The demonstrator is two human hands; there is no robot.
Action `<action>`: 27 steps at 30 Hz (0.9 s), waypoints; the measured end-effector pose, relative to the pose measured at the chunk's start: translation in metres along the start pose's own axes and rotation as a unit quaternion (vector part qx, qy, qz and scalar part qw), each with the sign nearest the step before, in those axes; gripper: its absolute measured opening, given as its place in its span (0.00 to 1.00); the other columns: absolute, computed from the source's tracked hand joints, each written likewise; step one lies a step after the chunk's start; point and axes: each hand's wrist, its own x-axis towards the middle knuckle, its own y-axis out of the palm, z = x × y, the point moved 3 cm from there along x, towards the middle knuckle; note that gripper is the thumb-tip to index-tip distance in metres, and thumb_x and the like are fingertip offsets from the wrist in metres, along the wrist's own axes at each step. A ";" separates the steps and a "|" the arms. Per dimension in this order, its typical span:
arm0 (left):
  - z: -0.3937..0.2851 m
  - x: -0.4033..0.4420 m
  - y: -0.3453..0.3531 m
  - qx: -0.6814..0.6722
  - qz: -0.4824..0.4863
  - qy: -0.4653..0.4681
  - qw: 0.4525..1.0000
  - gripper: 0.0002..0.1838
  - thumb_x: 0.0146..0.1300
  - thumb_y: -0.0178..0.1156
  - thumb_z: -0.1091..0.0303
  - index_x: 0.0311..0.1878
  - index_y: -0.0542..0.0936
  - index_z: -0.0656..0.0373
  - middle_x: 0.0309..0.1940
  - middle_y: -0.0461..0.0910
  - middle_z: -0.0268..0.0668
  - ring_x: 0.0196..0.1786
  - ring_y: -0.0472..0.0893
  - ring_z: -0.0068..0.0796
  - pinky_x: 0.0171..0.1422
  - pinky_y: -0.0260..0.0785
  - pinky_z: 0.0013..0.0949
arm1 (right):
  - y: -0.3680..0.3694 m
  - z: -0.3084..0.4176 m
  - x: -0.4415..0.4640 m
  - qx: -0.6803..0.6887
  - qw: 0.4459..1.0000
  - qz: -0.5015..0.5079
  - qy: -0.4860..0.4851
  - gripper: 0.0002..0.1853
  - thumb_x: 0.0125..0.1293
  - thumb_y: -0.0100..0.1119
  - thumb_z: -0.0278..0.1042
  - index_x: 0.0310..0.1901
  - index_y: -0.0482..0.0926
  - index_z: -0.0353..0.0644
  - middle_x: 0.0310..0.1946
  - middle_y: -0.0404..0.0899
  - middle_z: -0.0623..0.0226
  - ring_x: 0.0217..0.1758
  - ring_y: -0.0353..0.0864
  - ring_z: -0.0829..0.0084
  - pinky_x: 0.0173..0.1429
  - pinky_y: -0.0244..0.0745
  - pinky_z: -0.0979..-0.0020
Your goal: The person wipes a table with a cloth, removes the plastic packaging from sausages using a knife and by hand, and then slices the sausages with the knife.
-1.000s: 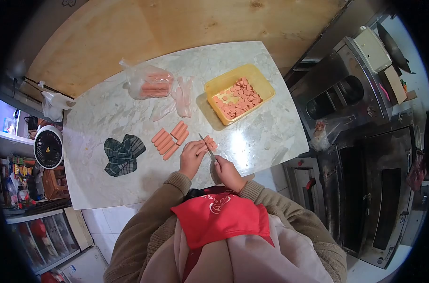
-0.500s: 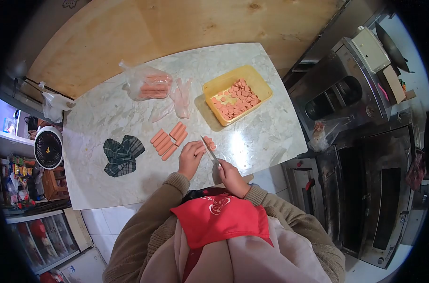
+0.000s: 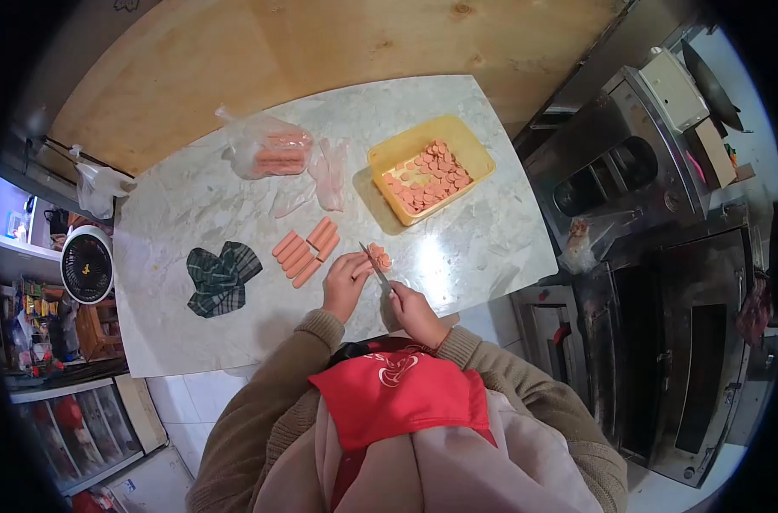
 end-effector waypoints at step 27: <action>0.010 -0.006 0.006 -0.018 0.001 -0.093 0.996 0.21 0.49 0.63 0.68 0.45 0.67 0.60 0.41 0.75 0.42 0.46 0.74 0.43 0.49 0.67 0.39 | 0.007 -0.006 -0.017 0.009 0.998 -0.050 -0.029 0.15 0.63 0.42 0.31 0.47 0.69 0.31 0.35 0.73 0.41 0.39 0.73 0.45 0.44 0.68 0.57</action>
